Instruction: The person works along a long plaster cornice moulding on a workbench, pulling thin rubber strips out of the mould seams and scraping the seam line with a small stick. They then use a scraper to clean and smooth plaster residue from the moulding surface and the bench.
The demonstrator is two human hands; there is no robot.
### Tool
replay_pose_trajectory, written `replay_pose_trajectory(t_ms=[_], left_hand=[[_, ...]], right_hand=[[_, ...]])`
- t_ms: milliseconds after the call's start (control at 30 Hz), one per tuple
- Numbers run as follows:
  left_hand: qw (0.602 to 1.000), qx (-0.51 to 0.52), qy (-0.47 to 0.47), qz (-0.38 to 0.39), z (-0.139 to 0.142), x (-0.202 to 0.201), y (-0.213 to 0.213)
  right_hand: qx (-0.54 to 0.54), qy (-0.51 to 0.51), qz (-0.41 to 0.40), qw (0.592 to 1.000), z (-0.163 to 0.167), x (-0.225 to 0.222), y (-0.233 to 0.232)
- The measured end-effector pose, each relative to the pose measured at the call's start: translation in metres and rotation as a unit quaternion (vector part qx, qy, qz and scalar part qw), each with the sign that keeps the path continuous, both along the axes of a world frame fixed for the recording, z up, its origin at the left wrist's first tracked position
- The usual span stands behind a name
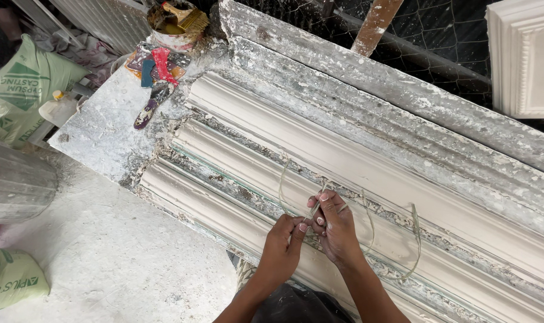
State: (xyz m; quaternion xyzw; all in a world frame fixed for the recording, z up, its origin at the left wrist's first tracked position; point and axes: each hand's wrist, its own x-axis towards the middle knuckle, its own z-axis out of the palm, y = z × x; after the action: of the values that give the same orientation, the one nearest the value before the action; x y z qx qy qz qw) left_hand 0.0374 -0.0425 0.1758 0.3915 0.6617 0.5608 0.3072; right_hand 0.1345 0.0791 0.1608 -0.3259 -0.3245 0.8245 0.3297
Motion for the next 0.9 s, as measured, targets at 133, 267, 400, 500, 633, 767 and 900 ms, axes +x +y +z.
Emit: replay_pose_trajectory(t_ms=[133,267,400,500,633,767,900], left_hand=[[1.000,0.026,0.017,0.004,-0.001,0.002,0.000],[0.999,0.009,0.031,0.004,0.000,0.003,-0.001],[0.999,0.017,0.042,0.014,0.000,0.005,-0.002],[0.999,0.006,0.019,0.040,-0.002,0.007,-0.002],[0.993,-0.008,-0.096,0.068,-0.008,0.011,0.000],[0.983,-0.021,-0.165,0.083,-0.012,0.016,0.001],[0.982,0.007,-0.172,0.075,-0.012,0.019,0.000]], right_hand=[[-0.015,0.010,0.018,1.000,0.002,0.000,-0.002],[-0.018,0.025,0.029,0.999,-0.002,0.001,-0.006],[-0.016,0.027,0.035,0.999,-0.010,0.003,-0.003],[0.022,0.075,0.063,0.995,-0.014,0.005,-0.001],[-0.003,0.207,0.080,0.975,-0.014,0.013,-0.002],[0.004,0.189,0.062,0.980,-0.017,0.011,-0.004],[-0.027,0.096,0.034,0.994,-0.023,0.007,-0.002]])
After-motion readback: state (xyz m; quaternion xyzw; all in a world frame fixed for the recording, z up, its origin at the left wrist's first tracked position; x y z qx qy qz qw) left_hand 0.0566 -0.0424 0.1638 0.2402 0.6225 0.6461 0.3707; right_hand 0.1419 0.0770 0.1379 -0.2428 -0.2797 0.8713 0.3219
